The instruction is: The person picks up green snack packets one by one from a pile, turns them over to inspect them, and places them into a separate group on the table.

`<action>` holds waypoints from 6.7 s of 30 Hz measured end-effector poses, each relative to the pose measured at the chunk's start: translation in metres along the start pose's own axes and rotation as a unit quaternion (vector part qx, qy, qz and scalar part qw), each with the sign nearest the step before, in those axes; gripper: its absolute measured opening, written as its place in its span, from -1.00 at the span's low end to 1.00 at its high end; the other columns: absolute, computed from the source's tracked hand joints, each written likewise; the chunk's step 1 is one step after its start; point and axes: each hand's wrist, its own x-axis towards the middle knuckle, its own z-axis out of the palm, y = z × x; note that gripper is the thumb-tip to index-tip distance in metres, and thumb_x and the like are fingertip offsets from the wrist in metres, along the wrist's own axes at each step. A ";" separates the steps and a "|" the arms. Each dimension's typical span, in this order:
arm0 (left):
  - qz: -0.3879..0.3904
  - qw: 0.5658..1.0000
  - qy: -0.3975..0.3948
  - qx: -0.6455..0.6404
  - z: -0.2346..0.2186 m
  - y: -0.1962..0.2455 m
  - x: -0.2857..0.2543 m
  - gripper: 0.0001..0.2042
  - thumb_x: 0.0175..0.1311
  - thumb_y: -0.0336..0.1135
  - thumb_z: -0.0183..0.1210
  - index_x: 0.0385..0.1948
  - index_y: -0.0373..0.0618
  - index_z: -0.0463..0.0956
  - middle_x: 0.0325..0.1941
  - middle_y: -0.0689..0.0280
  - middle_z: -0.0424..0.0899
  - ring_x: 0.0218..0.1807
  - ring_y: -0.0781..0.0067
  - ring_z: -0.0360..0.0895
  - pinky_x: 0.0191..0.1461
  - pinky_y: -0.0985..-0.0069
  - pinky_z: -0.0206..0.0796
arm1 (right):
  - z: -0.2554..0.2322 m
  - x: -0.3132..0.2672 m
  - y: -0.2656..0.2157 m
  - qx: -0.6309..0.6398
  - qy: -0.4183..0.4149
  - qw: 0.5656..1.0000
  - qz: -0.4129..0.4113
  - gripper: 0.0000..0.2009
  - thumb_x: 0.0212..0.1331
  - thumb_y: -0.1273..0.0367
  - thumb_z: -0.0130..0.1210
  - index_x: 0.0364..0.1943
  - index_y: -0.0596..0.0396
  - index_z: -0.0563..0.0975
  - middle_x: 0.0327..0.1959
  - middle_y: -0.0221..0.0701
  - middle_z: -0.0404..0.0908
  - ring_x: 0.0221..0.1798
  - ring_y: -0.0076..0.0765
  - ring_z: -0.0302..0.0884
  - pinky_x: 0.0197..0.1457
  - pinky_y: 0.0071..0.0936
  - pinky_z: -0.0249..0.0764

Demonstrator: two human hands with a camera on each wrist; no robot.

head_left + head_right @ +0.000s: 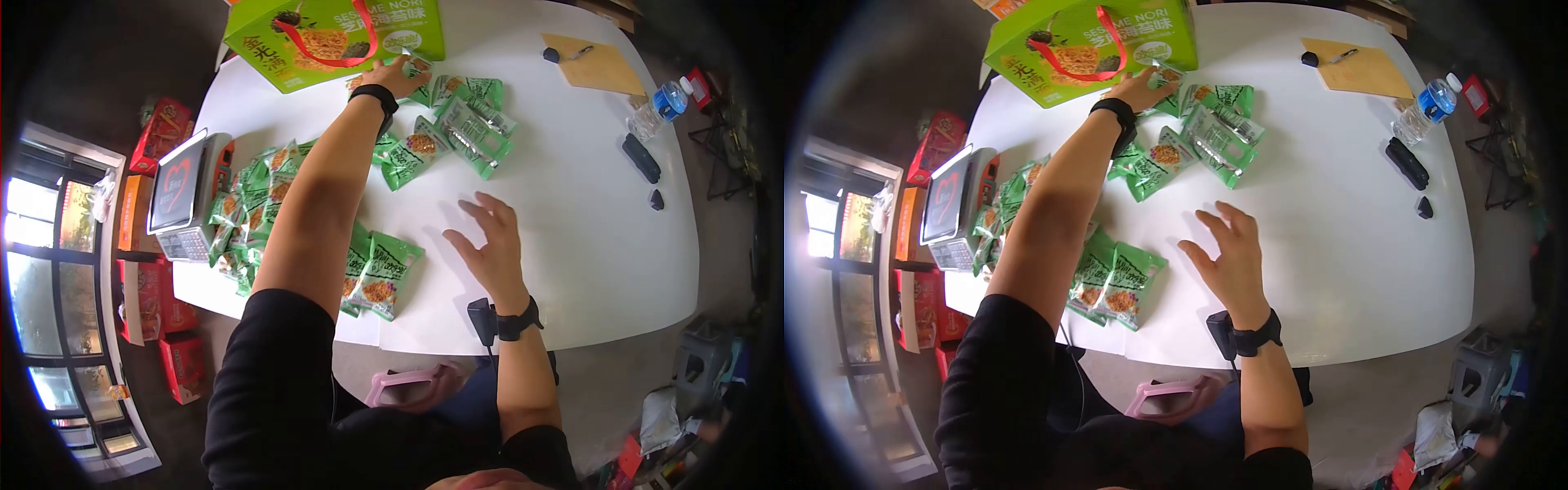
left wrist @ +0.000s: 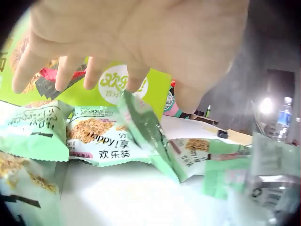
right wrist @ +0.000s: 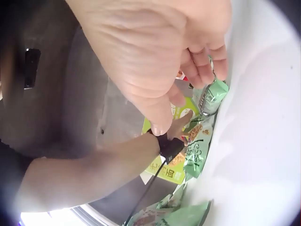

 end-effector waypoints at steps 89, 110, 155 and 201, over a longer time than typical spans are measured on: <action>-0.078 0.565 0.188 -0.800 -0.006 -0.014 -0.414 -0.83 0.45 -0.33 -0.01 -0.10 -0.22 0.44 -0.18 0.31 0.61 -0.17 0.56 0.57 -0.04 0.53 0.48 | 0.009 -0.077 -0.069 0.484 -0.374 0.776 0.156 -0.77 0.27 0.26 0.17 -0.27 0.19 0.61 -0.41 -0.45 0.63 -0.38 -0.56 0.50 -0.20 -0.56 0.44; -0.041 0.421 -0.005 -0.906 -0.002 -0.006 -0.401 -0.23 0.34 0.35 -0.22 0.25 -0.25 0.24 0.20 0.07 0.46 0.23 0.13 0.41 0.31 0.17 0.21 | 0.015 -0.079 -0.080 0.076 -0.011 0.953 -0.295 -0.68 -0.26 0.62 0.29 -0.36 -0.06 0.54 -0.11 -0.50 0.53 0.01 -0.18 0.44 0.05 -0.27 0.37; -0.078 0.464 0.159 -0.868 0.009 0.001 -0.405 -0.54 0.41 -0.40 0.02 0.30 -0.12 0.10 0.23 0.11 0.41 0.22 0.21 0.42 0.29 0.10 0.27 | 0.008 -0.077 -0.062 0.499 -0.241 0.811 0.189 -0.71 0.40 0.23 -0.02 -0.05 0.17 0.51 -0.24 -0.37 0.66 -0.29 -0.47 0.65 -0.27 -0.59 0.51; 0.030 0.915 0.391 -0.095 0.000 -0.044 -0.385 -0.66 0.07 -0.43 0.32 -0.07 -0.09 0.56 0.02 0.11 0.55 0.04 0.05 0.49 0.10 0.31 0.34 | -0.052 -0.030 -0.001 0.063 0.273 0.960 0.031 -0.72 0.38 0.36 -0.06 0.07 0.19 0.49 0.03 -0.24 0.56 0.03 -0.28 0.52 0.08 -0.40 0.40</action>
